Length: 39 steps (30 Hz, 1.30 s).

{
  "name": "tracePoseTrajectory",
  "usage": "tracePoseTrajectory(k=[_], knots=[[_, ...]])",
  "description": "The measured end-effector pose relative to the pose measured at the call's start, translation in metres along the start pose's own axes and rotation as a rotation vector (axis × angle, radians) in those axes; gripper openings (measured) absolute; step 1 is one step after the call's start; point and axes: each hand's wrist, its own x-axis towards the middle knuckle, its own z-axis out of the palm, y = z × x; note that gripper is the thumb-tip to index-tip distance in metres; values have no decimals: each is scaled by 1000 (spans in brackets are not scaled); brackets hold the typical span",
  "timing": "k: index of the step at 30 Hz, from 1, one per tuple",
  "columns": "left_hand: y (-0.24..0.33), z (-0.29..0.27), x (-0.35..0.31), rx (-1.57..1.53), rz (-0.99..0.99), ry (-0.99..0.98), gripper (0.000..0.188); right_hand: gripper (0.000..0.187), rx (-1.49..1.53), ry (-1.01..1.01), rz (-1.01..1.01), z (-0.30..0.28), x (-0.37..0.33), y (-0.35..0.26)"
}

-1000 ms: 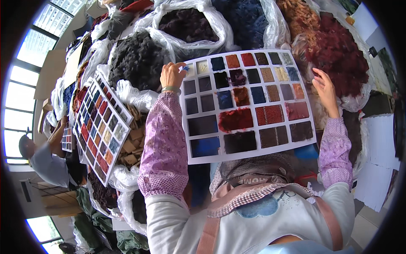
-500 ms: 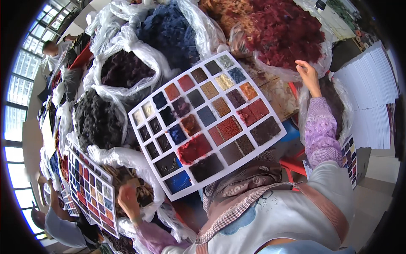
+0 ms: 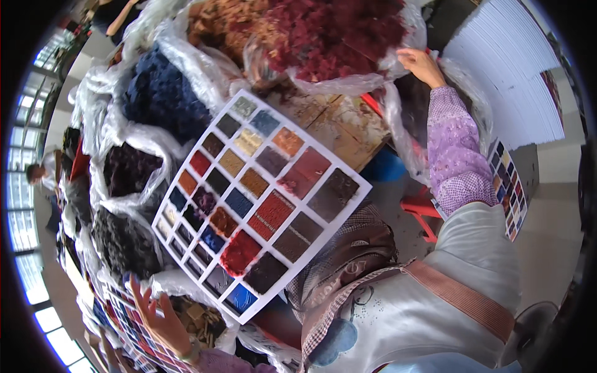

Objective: Sorting various colored wool or fiber samples into a grid display.

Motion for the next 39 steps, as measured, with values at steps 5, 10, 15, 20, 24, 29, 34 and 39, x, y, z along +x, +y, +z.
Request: tracePoseTrajectory(k=[5, 10, 15, 20, 24, 29, 34, 39], knots=[[160, 141, 113, -429, 491, -413, 29, 17, -384, 191, 328, -52, -115, 93], [287, 285, 166, -376, 772, -439, 24, 16, -327, 79, 292, -49, -173, 127], [369, 378, 165, -284, 661, -453, 39, 33, -416, 147, 57, -45, -193, 100], [418, 420, 144, -131, 388, -478, 48, 35, -303, 113, 179, -48, -190, 131], [425, 420, 146, -220, 322, -408, 44, 33, -269, 72, 227, -66, -183, 117], [425, 400, 138, -434, 472, -290, 37, 48, -485, 24, 124, -52, -190, 100], [423, 342, 127, -373, 1238, 55, 37, 56, -578, -159, 273, -48, -174, 99], [424, 324, 132, -347, 1247, 67, 43, 42, -557, -71, 329, -71, -176, 84]])
